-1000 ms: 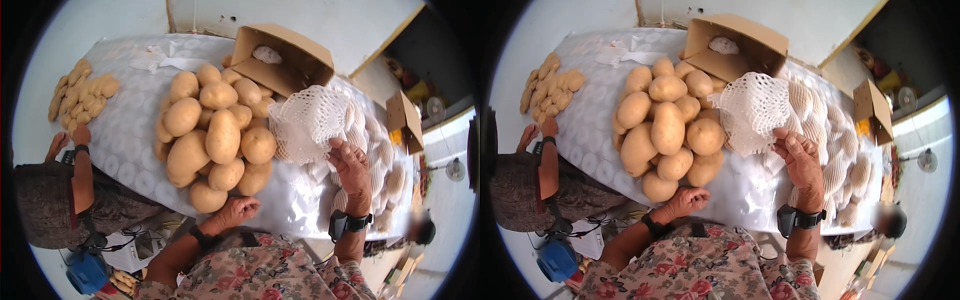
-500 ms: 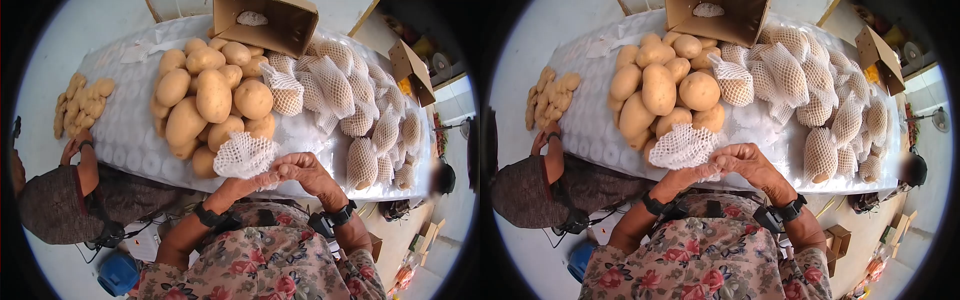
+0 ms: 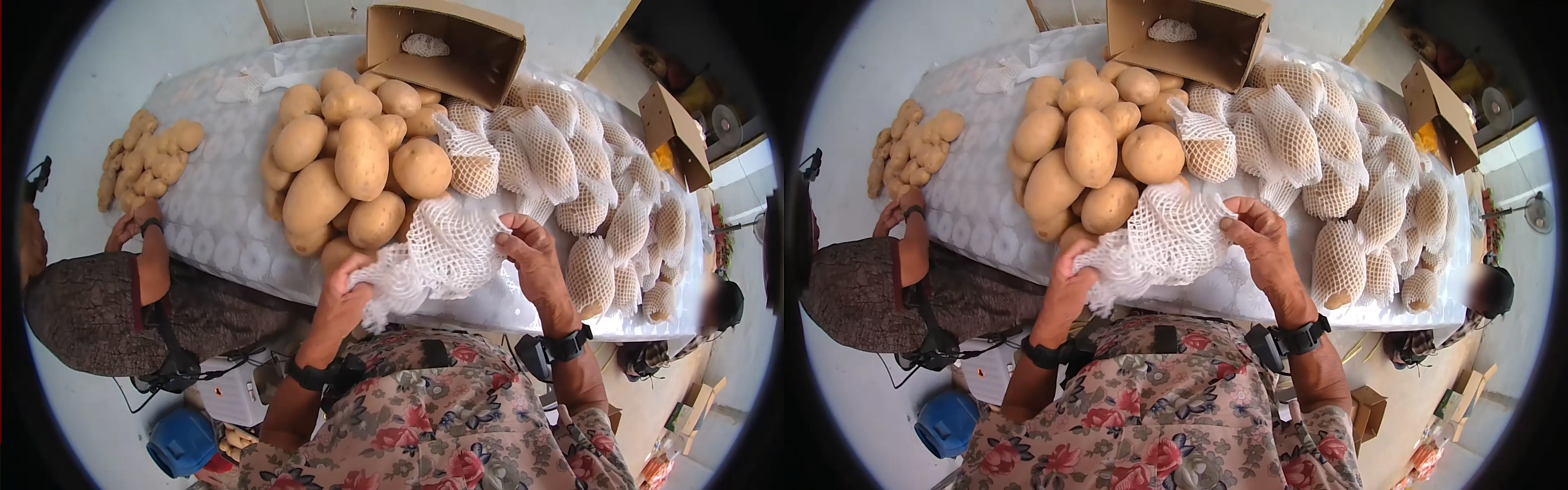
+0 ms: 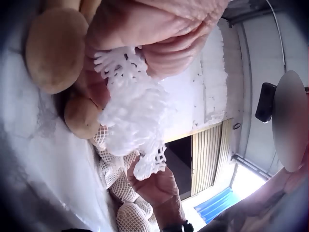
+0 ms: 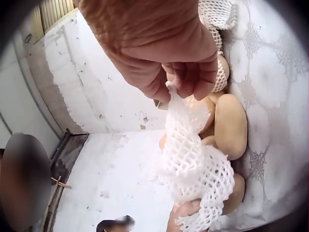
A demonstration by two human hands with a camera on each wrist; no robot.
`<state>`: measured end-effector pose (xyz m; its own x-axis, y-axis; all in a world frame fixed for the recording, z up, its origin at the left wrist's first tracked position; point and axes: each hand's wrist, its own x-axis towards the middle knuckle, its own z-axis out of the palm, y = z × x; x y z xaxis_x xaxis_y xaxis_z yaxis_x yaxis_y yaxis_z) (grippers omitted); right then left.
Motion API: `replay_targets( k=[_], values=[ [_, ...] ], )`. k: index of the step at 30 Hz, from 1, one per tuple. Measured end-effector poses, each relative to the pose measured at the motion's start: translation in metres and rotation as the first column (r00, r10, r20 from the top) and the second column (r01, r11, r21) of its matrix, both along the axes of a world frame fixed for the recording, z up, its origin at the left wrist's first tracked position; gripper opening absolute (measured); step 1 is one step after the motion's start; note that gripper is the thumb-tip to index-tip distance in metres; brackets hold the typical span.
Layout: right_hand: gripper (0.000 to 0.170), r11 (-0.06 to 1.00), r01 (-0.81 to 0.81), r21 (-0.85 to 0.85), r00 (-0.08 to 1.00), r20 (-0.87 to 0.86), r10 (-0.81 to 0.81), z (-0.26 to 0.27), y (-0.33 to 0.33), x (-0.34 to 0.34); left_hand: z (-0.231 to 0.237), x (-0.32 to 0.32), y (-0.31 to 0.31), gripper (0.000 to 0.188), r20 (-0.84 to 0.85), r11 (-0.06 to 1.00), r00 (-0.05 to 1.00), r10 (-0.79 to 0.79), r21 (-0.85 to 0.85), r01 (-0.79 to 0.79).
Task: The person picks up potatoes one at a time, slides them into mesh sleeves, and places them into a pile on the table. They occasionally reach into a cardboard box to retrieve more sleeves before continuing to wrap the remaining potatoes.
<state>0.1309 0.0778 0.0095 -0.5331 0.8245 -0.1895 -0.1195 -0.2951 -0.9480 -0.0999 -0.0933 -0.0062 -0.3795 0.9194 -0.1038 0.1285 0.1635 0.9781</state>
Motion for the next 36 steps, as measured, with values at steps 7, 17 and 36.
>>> replay_targets(
  k=[7,17,36],
  values=[
    [0.012,0.966,0.043,0.253,0.999,0.008,-0.047,0.026,0.007,0.011,0.028,0.008,0.003,0.04,-0.355,0.99,0.934,-0.051,0.108,0.095],
    [0.014,0.926,-0.022,0.377,0.999,-0.015,0.03,0.03,-0.019,-0.012,0.035,0.021,0.036,0.017,0.024,0.982,0.996,-0.083,0.174,0.077],
    [0.019,0.625,-0.033,0.78,0.987,0.124,-0.103,0.037,-0.052,-0.037,0.048,0.018,0.02,0.017,0.021,0.949,0.983,-0.185,0.262,0.173]
  ],
)
